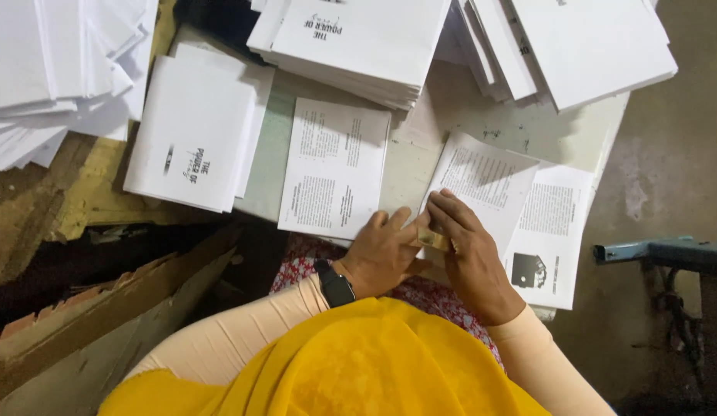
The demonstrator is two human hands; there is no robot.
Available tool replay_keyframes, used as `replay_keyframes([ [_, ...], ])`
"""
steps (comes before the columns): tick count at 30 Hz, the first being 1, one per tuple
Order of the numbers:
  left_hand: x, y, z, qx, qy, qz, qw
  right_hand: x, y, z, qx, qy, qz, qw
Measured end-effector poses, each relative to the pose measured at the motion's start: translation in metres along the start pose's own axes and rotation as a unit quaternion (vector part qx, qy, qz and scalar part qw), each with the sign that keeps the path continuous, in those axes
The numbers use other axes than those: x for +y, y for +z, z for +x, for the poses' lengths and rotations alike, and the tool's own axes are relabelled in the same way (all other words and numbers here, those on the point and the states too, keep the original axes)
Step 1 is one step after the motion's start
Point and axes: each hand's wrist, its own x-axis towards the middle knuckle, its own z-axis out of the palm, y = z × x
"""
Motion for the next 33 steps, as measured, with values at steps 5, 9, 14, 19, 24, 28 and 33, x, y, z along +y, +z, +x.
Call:
replay_keyframes([
  [5,0.003,-0.006,0.001,-0.009,-0.004,-0.002,1.000,0.010,0.006,0.012,-0.032,-0.019,-0.076,0.996],
  [9,-0.005,0.034,-0.012,-0.014,0.008,0.002,1.000,0.033,0.014,0.028,0.012,-0.054,-0.119,0.991],
  [14,-0.001,-0.001,0.002,0.027,0.004,0.000,1.000,0.044,0.010,0.058,0.021,-0.032,-0.152,0.988],
  [19,0.000,0.001,0.000,0.052,0.011,0.004,0.999,0.061,0.012,0.062,0.054,-0.031,-0.127,0.990],
  [24,-0.002,-0.028,0.007,0.027,-0.007,-0.010,1.000,0.024,0.015,0.024,0.002,0.012,-0.050,0.999],
  [28,-0.020,-0.018,0.013,-0.018,-0.133,-0.221,0.966,0.016,0.018,0.013,0.024,0.010,-0.053,0.998],
  [33,-0.049,-0.016,0.044,0.065,-0.038,-0.124,0.989,0.009,0.017,0.015,0.016,0.041,-0.033,0.998],
])
